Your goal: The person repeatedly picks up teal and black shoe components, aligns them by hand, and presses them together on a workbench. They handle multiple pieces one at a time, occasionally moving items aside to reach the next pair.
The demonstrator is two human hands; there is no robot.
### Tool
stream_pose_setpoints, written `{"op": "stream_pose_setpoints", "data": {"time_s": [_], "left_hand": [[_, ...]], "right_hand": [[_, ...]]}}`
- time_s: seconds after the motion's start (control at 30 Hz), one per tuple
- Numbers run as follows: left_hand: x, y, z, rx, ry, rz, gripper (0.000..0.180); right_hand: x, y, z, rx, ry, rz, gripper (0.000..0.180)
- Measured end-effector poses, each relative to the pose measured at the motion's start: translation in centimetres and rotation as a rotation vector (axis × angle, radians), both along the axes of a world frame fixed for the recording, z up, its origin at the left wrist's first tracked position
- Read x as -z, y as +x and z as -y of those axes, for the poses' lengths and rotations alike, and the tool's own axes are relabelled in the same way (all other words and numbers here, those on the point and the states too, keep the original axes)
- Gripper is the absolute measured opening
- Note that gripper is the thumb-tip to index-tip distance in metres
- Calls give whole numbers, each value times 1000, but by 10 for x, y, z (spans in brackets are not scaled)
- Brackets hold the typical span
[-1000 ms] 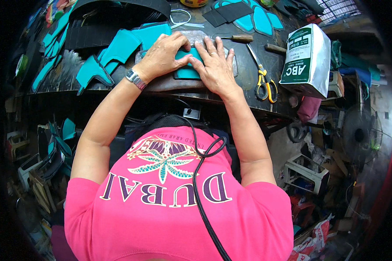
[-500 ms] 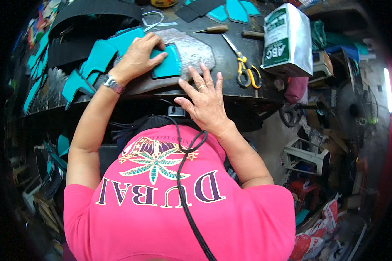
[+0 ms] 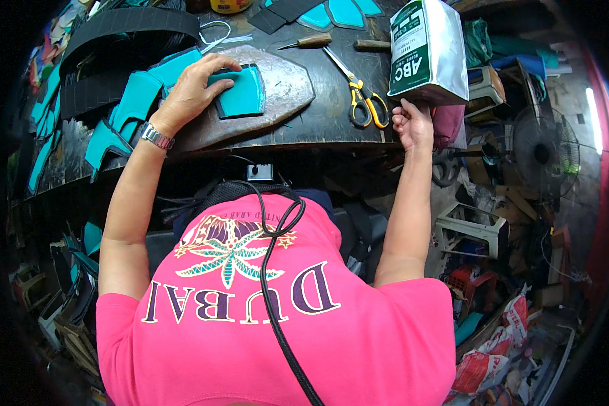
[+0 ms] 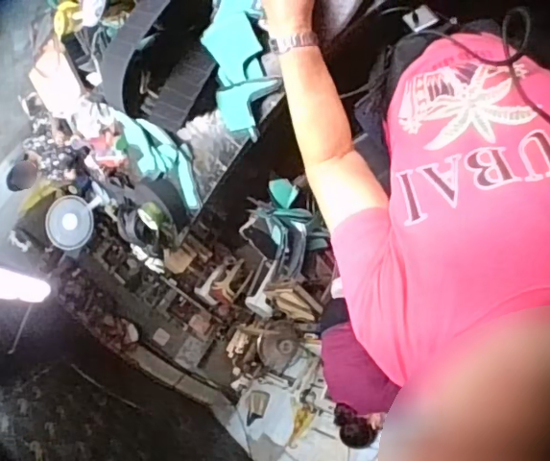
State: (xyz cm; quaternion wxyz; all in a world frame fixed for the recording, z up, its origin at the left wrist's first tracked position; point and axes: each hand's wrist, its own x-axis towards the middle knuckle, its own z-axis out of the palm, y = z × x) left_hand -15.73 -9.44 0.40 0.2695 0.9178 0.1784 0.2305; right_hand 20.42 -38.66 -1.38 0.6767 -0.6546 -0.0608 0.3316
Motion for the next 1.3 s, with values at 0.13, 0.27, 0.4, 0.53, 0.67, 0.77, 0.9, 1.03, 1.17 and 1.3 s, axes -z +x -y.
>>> {"op": "stream_pose_setpoints", "data": {"time_s": [0.13,0.27,0.4,0.53,0.67,0.77,0.9,1.03,1.17,1.3], "left_hand": [[9,-1,3,-29,102,-16,21],[9,-2,3,-34,125,-54,20],[6,-3,1,-15,114,-92,28],[2,-2,-1,16,77,-118,41],[0,-1,-1,10,22,-129,43],[-1,-2,0,8,37,-114,43],[-1,-1,0,17,42,-123,41],[3,1,1,-9,32,-124,43],[4,1,0,-18,35,-136,44],[2,-1,-2,15,53,-118,43]], "right_hand": [[4,25,-9,-85,-146,-46,20],[3,24,-9,-52,-63,-60,11],[2,-7,-7,23,20,37,22],[-21,-39,-4,-46,-287,288,58],[-37,-60,-13,-88,-499,410,43],[-38,-61,-19,-91,-515,479,41],[-32,-40,-9,-40,-542,577,40],[-25,-15,-1,-77,-641,719,39],[-40,-8,-6,-127,-913,815,48],[-69,-48,-9,-155,-1201,1123,49]]}}
